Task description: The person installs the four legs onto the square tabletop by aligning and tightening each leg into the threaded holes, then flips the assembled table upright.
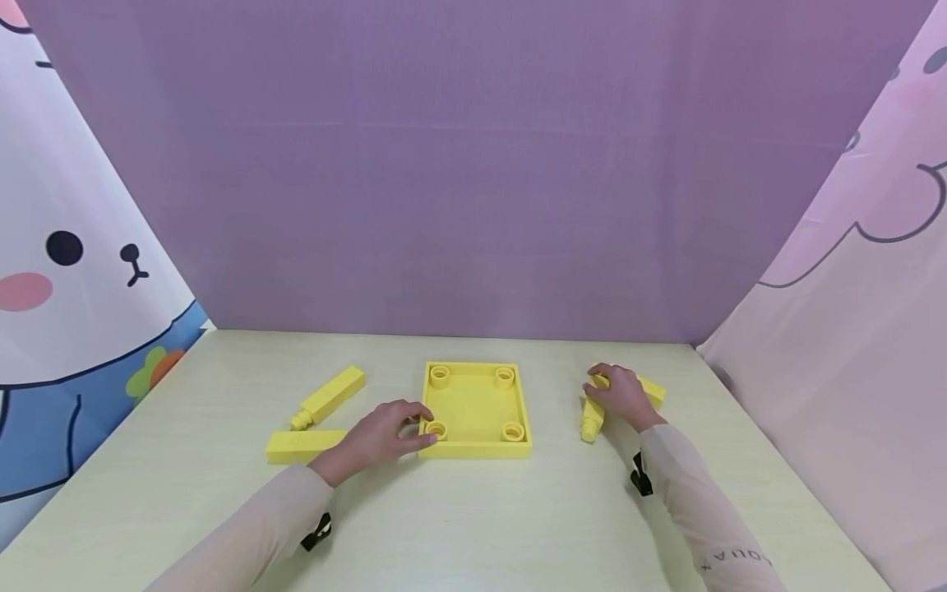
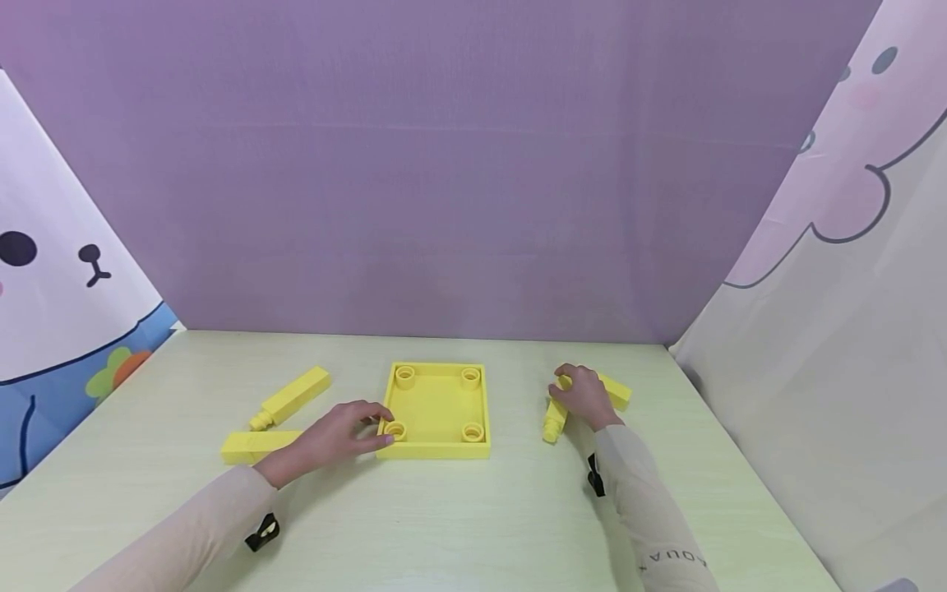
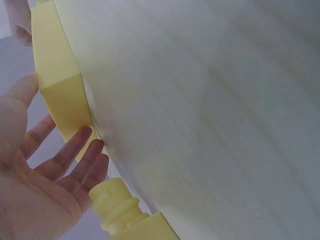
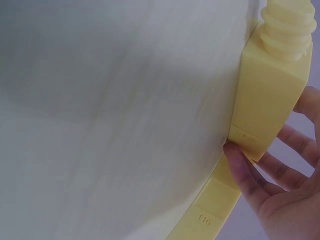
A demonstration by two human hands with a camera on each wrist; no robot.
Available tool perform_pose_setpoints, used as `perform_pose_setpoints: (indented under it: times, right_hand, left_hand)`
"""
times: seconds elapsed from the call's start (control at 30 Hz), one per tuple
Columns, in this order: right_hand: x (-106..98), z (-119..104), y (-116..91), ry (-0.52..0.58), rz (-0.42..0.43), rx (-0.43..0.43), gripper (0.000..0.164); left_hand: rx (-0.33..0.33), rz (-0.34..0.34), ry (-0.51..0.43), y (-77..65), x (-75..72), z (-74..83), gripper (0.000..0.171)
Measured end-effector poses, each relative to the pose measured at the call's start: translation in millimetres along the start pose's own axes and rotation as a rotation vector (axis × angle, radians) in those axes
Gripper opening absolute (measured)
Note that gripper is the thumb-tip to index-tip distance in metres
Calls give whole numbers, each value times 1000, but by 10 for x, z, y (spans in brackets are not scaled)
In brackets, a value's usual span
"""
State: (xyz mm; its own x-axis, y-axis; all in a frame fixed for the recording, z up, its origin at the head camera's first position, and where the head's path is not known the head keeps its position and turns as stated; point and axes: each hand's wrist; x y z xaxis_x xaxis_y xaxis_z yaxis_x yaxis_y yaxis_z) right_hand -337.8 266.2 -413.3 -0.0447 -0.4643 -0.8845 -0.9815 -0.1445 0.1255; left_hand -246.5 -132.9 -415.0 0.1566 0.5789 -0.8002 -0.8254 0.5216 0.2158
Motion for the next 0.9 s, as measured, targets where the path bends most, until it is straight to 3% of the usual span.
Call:
perform_pose_setpoints:
  times: [0.67, 0.9]
  right_hand:
    - [-27, -33, -48, 45, 44, 65, 36]
    - [-26, -54, -60, 45, 82, 47, 34]
  left_hand:
    - [-6, 3, 15, -3, -9, 10, 32]
    - [-16, 2, 9, -1, -9, 12, 32]
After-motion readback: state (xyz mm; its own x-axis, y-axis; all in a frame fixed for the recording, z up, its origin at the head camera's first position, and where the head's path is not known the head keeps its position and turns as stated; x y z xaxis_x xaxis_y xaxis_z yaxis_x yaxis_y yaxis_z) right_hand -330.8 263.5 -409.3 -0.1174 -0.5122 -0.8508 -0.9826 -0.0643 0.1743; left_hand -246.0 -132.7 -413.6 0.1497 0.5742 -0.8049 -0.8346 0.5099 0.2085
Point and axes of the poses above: each hand's wrist, its own y-axis towards the middle knuckle, its own x-axis out of the palm, z = x × y, and after that the axes turned 4 degrees about x, right-handed
